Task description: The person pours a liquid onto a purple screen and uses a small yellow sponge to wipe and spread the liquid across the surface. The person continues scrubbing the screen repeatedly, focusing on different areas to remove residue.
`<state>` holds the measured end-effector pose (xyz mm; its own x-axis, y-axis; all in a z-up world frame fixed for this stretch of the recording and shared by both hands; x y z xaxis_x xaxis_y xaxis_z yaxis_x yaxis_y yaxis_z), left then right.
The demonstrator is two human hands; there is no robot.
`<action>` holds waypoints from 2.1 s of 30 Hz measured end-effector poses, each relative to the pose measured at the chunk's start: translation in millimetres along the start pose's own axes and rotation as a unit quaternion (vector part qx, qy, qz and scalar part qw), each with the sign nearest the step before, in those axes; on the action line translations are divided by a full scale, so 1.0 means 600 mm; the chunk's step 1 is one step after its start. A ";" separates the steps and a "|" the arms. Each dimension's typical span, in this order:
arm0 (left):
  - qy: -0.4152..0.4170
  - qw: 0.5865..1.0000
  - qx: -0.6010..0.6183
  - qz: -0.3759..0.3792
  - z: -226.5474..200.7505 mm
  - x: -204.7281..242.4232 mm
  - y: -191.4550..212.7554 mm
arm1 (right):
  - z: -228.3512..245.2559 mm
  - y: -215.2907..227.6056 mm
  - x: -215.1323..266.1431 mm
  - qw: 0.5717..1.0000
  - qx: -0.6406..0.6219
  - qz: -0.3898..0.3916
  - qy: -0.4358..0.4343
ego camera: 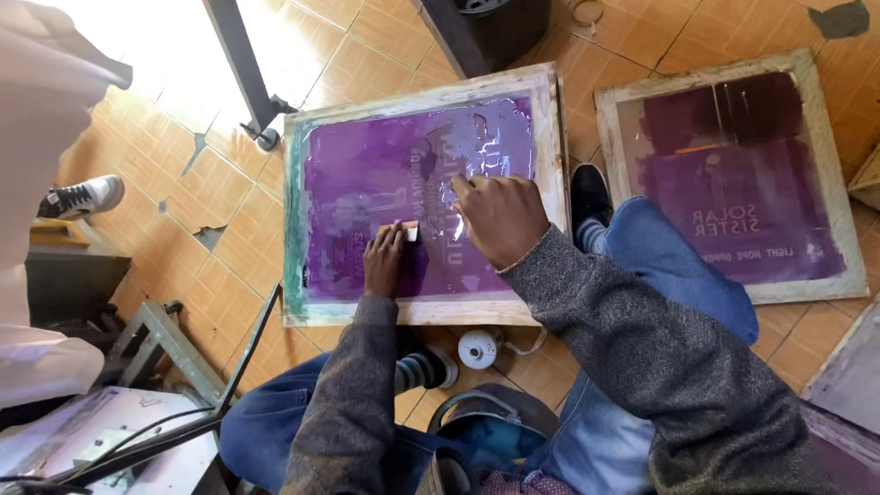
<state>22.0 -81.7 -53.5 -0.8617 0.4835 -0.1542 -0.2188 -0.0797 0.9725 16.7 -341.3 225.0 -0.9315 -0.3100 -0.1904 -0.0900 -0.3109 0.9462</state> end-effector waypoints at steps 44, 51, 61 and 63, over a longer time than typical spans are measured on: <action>0.019 0.997 -0.020 -0.066 -0.045 0.008 0.000 | -0.003 -0.030 0.007 1.000 0.007 0.025 0.001; 0.024 0.997 -0.045 -0.052 -0.061 0.011 0.009 | 0.002 0.005 -0.005 1.000 -0.001 0.020 0.005; 0.021 0.994 0.072 0.083 -0.169 0.055 0.097 | -0.032 -0.012 -0.010 0.997 -0.015 0.070 -0.042; 0.063 0.993 0.059 0.075 -0.149 0.033 0.100 | -0.037 -0.007 -0.008 0.995 -0.021 0.073 -0.060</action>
<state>-49.1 -154.7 -13.9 -0.9329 0.3597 -0.0194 -0.0346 -0.0358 0.9988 29.4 -358.4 216.4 -0.9690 -0.2464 -0.0163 0.0624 -0.3083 0.9492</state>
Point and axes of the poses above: each hand's wrist, its own x-axis away from the middle knuckle, its own y-axis out of the back of the hand, z = x × y, the point moved 8 cm from there along -x, towards the middle knuckle, and after that the axes turned 1 degree about -y, right-handed, at the moved point
